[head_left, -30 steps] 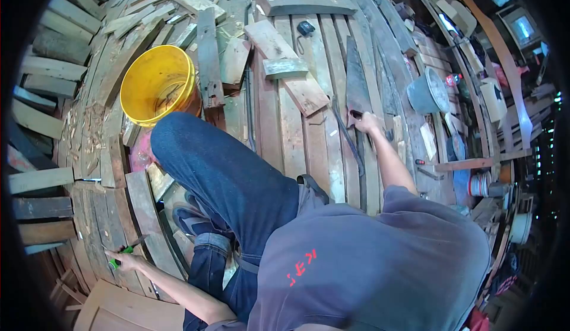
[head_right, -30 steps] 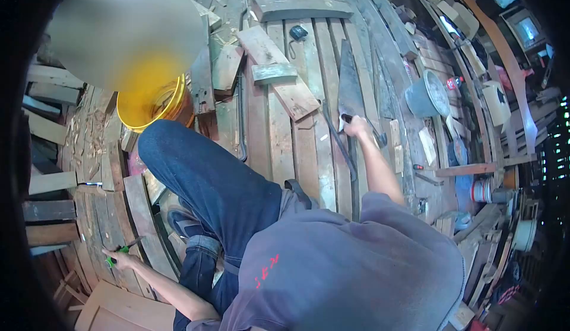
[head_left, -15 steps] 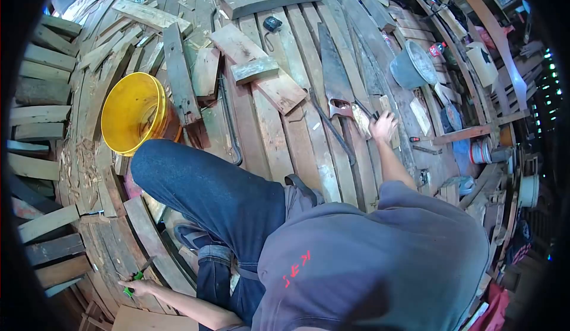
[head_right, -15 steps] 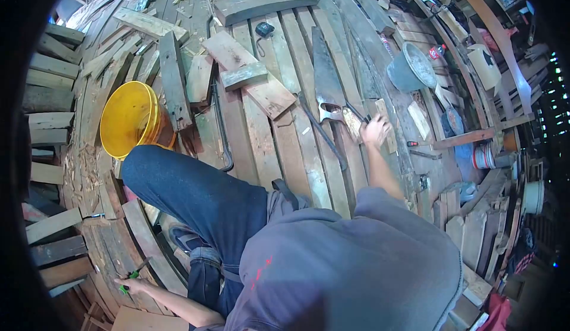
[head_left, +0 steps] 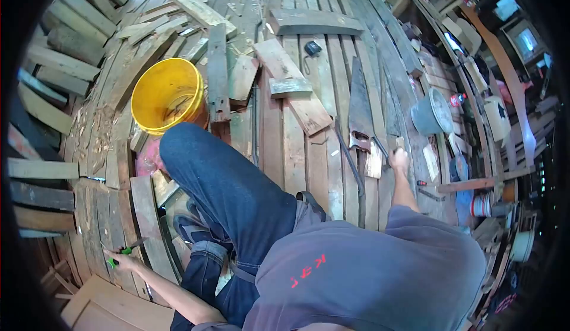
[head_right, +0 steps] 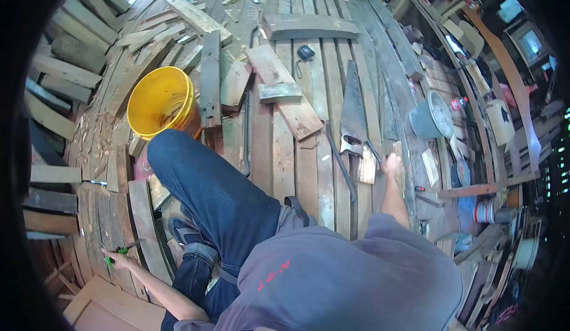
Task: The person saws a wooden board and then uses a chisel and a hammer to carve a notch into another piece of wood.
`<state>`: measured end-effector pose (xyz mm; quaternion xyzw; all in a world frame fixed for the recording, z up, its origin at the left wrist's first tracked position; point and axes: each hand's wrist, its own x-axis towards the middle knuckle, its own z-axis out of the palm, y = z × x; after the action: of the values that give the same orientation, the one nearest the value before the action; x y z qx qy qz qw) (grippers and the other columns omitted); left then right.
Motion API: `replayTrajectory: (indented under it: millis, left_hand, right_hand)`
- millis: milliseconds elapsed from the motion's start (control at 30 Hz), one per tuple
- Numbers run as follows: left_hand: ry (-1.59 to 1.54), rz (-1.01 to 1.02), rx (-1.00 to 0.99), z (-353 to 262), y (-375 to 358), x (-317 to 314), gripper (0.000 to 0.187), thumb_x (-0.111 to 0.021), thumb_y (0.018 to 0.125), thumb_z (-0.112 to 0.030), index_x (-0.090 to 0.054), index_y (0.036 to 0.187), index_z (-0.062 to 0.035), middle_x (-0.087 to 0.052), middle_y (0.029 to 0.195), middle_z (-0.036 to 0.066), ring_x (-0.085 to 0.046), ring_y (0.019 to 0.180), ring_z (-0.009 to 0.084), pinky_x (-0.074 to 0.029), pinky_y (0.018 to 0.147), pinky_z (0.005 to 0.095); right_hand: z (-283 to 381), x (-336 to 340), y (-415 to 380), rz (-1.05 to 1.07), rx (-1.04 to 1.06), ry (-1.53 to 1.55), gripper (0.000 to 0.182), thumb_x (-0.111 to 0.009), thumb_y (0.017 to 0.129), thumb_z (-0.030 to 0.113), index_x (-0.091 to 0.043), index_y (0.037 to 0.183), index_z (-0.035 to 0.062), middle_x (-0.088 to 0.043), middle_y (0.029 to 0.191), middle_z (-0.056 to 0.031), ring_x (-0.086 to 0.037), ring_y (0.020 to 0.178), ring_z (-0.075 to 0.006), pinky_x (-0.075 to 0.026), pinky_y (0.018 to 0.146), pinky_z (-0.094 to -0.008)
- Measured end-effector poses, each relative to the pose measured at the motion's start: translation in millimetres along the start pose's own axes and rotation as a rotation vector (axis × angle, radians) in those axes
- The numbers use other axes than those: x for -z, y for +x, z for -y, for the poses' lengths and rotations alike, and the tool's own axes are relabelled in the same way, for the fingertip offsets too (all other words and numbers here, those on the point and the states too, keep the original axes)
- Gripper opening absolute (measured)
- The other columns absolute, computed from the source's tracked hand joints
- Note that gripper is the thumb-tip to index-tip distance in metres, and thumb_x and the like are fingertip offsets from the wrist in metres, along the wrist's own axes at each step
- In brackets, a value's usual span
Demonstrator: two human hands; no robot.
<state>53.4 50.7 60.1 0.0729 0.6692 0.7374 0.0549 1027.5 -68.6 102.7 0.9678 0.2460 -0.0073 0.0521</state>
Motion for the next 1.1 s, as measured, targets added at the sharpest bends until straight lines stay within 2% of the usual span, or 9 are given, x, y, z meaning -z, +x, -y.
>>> replayTrajectory:
  millis: [100, 233, 333, 433, 567, 733, 833, 967, 1100]
  left_hand:
    - [-0.027, 0.028, -0.019, -2, 0, 2, 0.041, -0.077, 0.089, -0.037, -0.053, 0.076, -0.0068, -0.054, 0.066, 0.003, -0.053, 0.058, 0.014, -0.042, 0.05, 0.0293]
    - [-0.007, 0.032, -0.052, -3, -2, 0, 0.038, -0.077, 0.09, -0.038, -0.058, 0.08, -0.0061, -0.053, 0.067, 0.002, -0.051, 0.057, 0.0128, -0.042, 0.05, 0.0284]
    - [0.021, 0.053, -0.059, -3, -5, 2, 0.036, -0.076, 0.09, -0.038, -0.062, 0.087, -0.0055, -0.054, 0.069, 0.002, -0.051, 0.058, 0.0127, -0.042, 0.05, 0.0277]
    - [0.031, 0.061, -0.03, -4, -7, 1, 0.036, -0.076, 0.09, -0.038, -0.062, 0.087, -0.0054, -0.055, 0.069, 0.003, -0.051, 0.058, 0.0126, -0.042, 0.05, 0.028]
    - [-0.012, 0.072, -0.037, 4, 1, 4, 0.036, -0.076, 0.09, -0.037, -0.061, 0.086, -0.0046, -0.056, 0.067, 0.003, -0.052, 0.057, 0.013, -0.043, 0.051, 0.0282]
    - [0.023, 0.044, -0.041, 0, 0, 2, 0.038, -0.074, 0.092, -0.037, -0.058, 0.082, -0.0043, -0.055, 0.066, 0.003, -0.053, 0.057, 0.0135, -0.041, 0.047, 0.0284]
    - [-0.01, 0.114, -0.071, -5, -9, -1, 0.039, -0.073, 0.093, -0.037, -0.055, 0.078, -0.0058, -0.054, 0.066, 0.003, -0.052, 0.055, 0.013, -0.041, 0.047, 0.0273]
    - [0.03, 0.13, -0.099, -8, -18, -5, 0.042, -0.073, 0.093, -0.038, -0.051, 0.072, -0.0075, -0.053, 0.064, 0.003, -0.052, 0.055, 0.0126, -0.042, 0.048, 0.027]
    - [0.034, 0.123, -0.106, -14, -24, -14, 0.045, -0.073, 0.093, -0.039, -0.049, 0.069, -0.0083, -0.052, 0.062, 0.002, -0.052, 0.054, 0.0123, -0.041, 0.045, 0.0266]
  right_hand:
    - [3, 25, -11, -0.064, -0.012, 0.09, 0.038, -0.062, 0.091, 0.039, -0.073, 0.098, 0.0028, -0.069, 0.107, -0.0268, -0.067, 0.103, -0.0425, -0.052, 0.091, -0.0525]
    - [14, 78, -11, -0.298, 0.095, -0.062, 0.038, -0.065, 0.089, 0.039, -0.074, 0.093, 0.0026, -0.071, 0.092, -0.0259, -0.069, 0.089, -0.0444, -0.053, 0.084, -0.0531]
    - [34, 152, -11, -0.376, 0.061, -0.119, 0.039, -0.067, 0.088, 0.041, -0.07, 0.096, 0.0034, -0.069, 0.101, -0.0247, -0.068, 0.096, -0.0416, -0.052, 0.084, -0.0536]
    - [43, 217, 0, -0.494, 0.13, -0.084, 0.041, -0.068, 0.087, 0.041, -0.068, 0.096, 0.001, -0.068, 0.098, -0.0269, -0.067, 0.093, -0.045, -0.053, 0.079, -0.0546]
    - [93, 266, -28, -0.532, 0.402, 0.033, 0.037, -0.067, 0.087, 0.033, -0.069, 0.089, -0.0043, -0.068, 0.086, -0.0297, -0.068, 0.084, -0.0461, -0.054, 0.075, -0.0524]
    - [158, 167, -32, -0.371, 0.804, 0.344, 0.026, -0.064, 0.085, 0.02, -0.068, 0.08, -0.0047, -0.063, 0.071, -0.028, -0.066, 0.071, -0.0443, -0.052, 0.064, -0.0479]
    - [197, 78, -32, -0.042, 0.882, 0.657, 0.024, -0.063, 0.083, 0.017, -0.063, 0.076, -0.0064, -0.057, 0.068, -0.0294, -0.065, 0.062, -0.0395, -0.047, 0.055, -0.0446]
    - [231, 37, -59, 0.267, 0.993, 0.549, 0.027, -0.063, 0.085, 0.02, -0.062, 0.081, -0.0066, -0.056, 0.068, -0.0299, -0.066, 0.064, -0.0395, -0.048, 0.057, -0.0457]
    - [240, -3, -63, 0.357, 1.091, 0.366, 0.028, -0.06, 0.087, 0.021, -0.062, 0.087, -0.0067, -0.06, 0.077, -0.0307, -0.066, 0.076, -0.0443, -0.049, 0.066, -0.0482]
